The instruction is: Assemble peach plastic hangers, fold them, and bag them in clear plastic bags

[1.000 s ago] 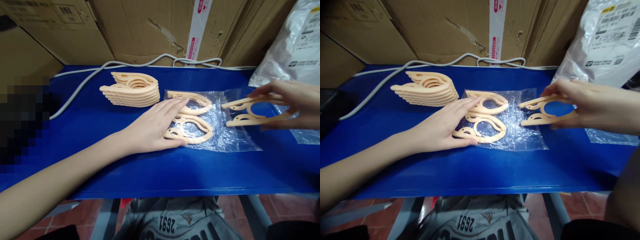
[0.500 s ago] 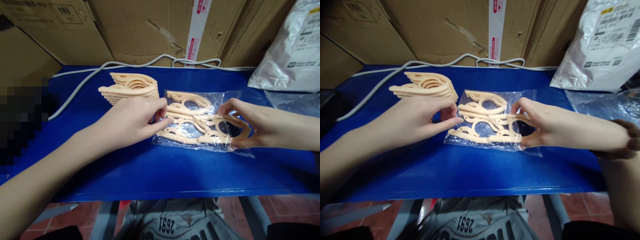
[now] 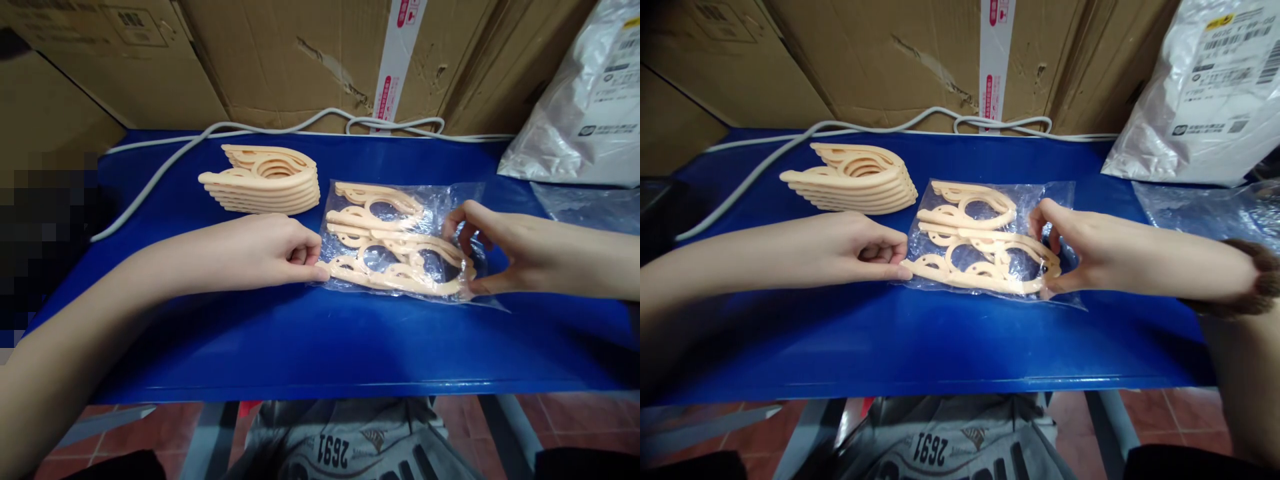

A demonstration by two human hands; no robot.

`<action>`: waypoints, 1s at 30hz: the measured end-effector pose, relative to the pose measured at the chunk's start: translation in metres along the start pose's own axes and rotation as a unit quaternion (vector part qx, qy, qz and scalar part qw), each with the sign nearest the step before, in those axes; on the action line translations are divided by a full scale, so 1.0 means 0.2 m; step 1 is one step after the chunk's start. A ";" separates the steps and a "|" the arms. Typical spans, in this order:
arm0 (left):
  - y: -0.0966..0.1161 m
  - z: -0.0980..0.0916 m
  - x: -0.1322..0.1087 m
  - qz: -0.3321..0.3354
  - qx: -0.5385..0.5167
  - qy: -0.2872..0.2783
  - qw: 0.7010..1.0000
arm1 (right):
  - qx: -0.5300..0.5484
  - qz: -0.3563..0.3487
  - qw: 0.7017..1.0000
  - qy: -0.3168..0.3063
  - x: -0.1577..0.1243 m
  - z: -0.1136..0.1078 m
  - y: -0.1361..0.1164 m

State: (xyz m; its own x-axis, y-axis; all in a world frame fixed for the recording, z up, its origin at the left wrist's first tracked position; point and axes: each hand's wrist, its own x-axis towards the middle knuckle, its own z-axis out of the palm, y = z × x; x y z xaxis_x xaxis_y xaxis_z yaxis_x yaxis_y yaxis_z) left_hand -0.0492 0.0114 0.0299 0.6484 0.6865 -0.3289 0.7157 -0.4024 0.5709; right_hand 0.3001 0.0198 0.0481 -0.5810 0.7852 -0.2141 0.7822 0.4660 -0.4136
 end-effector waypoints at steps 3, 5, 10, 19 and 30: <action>0.00 -0.01 0.01 -0.008 -0.017 -0.010 1.000 | 0.033 -0.068 0.996 -0.040 0.05 0.03 -0.01; -0.01 -0.01 0.01 -0.014 -0.023 -0.018 0.999 | 0.047 -0.101 0.993 -0.028 0.08 0.04 0.01; -0.02 -0.01 0.00 -0.019 -0.026 -0.023 0.999 | 0.072 -0.115 0.988 -0.075 0.09 0.01 0.07; 0.01 -0.01 0.01 -0.007 -0.048 -0.038 0.998 | 0.100 -0.095 0.988 -0.065 0.10 0.04 0.02; 0.01 -0.02 0.00 -0.026 -0.040 -0.048 0.998 | 0.139 -0.086 0.985 -0.049 0.12 0.08 -0.02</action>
State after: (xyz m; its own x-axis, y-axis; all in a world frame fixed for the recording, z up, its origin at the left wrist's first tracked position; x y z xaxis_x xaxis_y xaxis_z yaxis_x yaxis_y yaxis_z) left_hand -0.0484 0.0130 0.0329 0.6349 0.6434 -0.4277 0.7287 -0.3146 0.6083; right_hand 0.2802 0.0308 0.0309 -0.7296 0.6545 -0.1980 0.5856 0.4485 -0.6752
